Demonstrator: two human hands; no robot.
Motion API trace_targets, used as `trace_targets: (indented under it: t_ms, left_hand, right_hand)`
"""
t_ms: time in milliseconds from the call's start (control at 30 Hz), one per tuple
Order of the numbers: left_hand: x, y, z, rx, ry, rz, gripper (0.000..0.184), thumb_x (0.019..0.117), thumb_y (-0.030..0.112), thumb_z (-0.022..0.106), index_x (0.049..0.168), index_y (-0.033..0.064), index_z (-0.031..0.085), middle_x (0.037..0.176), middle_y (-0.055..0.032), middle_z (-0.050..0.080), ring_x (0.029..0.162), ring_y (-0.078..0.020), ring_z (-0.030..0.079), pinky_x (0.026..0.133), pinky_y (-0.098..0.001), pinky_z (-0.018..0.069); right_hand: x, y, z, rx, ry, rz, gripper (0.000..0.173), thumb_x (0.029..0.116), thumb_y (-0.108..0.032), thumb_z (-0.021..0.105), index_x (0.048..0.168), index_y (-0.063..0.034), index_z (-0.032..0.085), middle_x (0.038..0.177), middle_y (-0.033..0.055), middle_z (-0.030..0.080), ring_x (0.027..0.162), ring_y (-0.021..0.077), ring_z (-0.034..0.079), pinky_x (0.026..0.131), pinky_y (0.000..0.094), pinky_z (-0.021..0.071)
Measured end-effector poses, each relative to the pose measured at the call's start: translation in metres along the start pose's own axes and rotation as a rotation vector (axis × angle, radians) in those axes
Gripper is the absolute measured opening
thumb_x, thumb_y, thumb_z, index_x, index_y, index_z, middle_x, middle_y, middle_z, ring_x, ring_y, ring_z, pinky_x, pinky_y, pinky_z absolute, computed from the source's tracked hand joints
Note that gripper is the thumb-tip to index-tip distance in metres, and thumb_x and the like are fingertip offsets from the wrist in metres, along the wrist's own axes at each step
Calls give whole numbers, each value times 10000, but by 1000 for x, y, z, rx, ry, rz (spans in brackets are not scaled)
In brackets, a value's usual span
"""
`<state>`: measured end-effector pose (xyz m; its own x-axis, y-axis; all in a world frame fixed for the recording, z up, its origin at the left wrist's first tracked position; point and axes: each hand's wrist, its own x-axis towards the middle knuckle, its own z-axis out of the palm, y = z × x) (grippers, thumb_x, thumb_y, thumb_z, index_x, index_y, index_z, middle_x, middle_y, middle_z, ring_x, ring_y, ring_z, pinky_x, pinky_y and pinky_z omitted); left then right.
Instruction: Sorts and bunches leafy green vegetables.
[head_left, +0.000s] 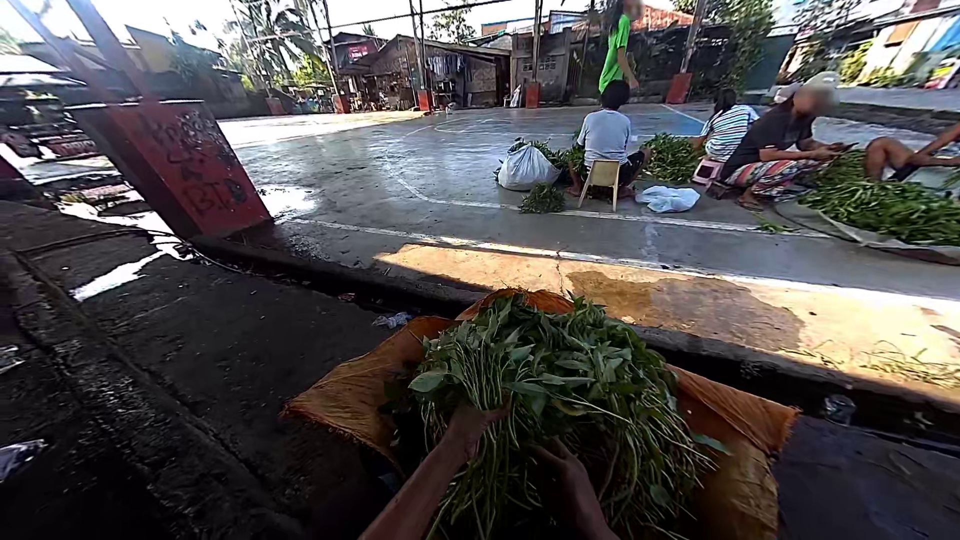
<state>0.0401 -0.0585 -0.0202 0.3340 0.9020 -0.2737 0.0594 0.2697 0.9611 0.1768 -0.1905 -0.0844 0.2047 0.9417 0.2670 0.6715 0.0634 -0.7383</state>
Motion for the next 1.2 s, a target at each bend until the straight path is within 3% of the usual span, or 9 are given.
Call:
trace_targets:
  t_ms: [167, 300, 400, 567, 700, 867, 1033, 1100, 1200]
  left_hand:
    - [3, 2, -7, 106, -17, -76, 827, 772, -40, 838, 1458, -25, 376, 1368, -201, 555, 1224, -211, 589, 1012, -344, 516]
    - [4, 3, -10, 69, -3, -133, 643, 816, 0, 820, 1369, -3, 493, 1210, -164, 640, 1038, -198, 665, 888, -343, 570]
    - [5, 2, -9, 66, 9, -142, 722, 810, 16, 833, 1416, 0, 440, 1279, -181, 609, 1129, -213, 633, 956, -356, 540]
    - [1, -1, 1, -6, 13, -114, 748, 818, -5, 817, 1438, -2, 398, 1319, -180, 582, 1177, -202, 604, 988, -343, 521]
    - [-4, -4, 7, -85, -38, -121, 652, 810, -19, 819, 1359, -15, 469, 1170, -151, 661, 1033, -180, 673, 898, -332, 574]
    - [0, -3, 1, -165, 15, -138, 532, 855, -49, 761, 1306, -43, 479, 1026, -157, 686, 889, -200, 701, 805, -335, 601]
    - [6, 14, -16, -175, 121, -83, 384, 900, -65, 705, 1238, -56, 523, 900, -142, 699, 776, -190, 700, 741, -313, 598]
    - [7, 19, -22, -144, 137, -46, 429, 894, -42, 724, 1275, -41, 526, 943, -139, 701, 824, -194, 692, 776, -327, 582]
    - [5, 22, -23, -151, 129, -4, 400, 897, -35, 722, 1260, -11, 556, 910, -111, 711, 785, -176, 692, 746, -310, 582]
  right_hand:
    - [37, 30, -47, 76, -512, 121, 440, 1020, -375, 590, 1333, -78, 674, 1272, 204, 659, 1157, 337, 644, 1034, 525, 495]
    - [75, 81, -84, 423, -78, 341, 533, 1096, -349, 360, 1508, -20, 443, 1430, 216, 553, 1209, 312, 618, 1002, 472, 517]
    - [85, 88, -93, 384, 101, 449, 571, 1117, -314, 356, 1608, -48, 240, 1407, 259, 543, 1118, 351, 660, 940, 490, 549]
    - [57, 23, -49, 340, 24, 362, 343, 1042, -262, 572, 1190, 27, 683, 1058, 145, 709, 949, 191, 664, 883, 393, 529]
    - [51, -25, 7, 809, 233, 356, 392, 917, -70, 693, 1256, 83, 569, 1098, 140, 663, 957, 117, 658, 865, 260, 557]
    - [41, -38, 29, 1247, 443, 257, 282, 1033, 17, 387, 1312, 20, 422, 1002, 77, 701, 974, 161, 712, 931, 344, 584]
    - [-34, -1, 8, 617, 2, 286, 381, 1008, -22, 412, 1373, 83, 440, 778, 20, 599, 700, 109, 619, 726, 308, 560]
    - [-56, 13, -23, 128, -329, 395, 426, 991, -109, 593, 1383, 45, 524, 1053, 199, 705, 962, 327, 698, 892, 524, 549]
    - [-60, 14, -50, -206, -563, 447, 683, 914, -296, 767, 1497, -63, 499, 1427, 295, 523, 1321, 516, 479, 1061, 727, 334]
